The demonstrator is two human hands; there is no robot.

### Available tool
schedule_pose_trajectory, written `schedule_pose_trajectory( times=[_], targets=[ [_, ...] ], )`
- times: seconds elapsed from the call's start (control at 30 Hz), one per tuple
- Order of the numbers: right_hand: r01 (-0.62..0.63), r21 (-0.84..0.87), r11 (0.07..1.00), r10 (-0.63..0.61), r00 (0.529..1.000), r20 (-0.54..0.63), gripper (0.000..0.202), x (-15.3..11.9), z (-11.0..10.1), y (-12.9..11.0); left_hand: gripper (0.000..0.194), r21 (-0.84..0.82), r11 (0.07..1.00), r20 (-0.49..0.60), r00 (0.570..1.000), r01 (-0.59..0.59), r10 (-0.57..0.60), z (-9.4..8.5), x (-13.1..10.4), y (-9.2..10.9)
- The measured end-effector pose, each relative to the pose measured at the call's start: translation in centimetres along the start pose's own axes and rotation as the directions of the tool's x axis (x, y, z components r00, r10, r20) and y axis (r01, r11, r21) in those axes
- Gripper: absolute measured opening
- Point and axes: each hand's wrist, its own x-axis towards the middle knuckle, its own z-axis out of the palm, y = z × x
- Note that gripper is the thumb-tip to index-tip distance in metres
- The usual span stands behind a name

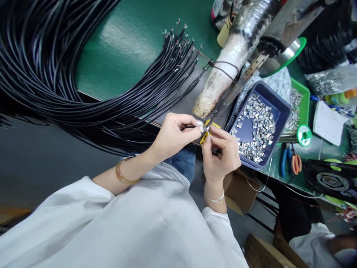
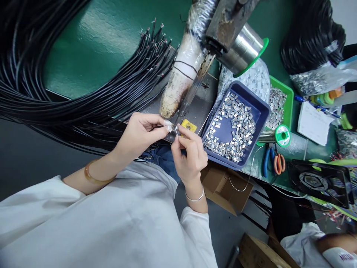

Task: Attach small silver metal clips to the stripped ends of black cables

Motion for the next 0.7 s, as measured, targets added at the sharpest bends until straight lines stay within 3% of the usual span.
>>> schedule_pose_trajectory(
  times=[0.33,0.7],
  targets=[
    [-0.036,0.022,0.999,0.036,0.999,0.011,0.016,0.66,-0.32,-0.73,0.009,0.022,0.999,-0.042,0.998,-0.042,0.043,-0.01,-0.06,0.62],
    [-0.017,0.023,1.0,0.016,1.0,0.025,0.017,0.42,-0.26,-0.54,0.01,0.053,0.998,0.001,1.0,-0.014,0.013,-0.33,0.03,0.48]
  ],
)
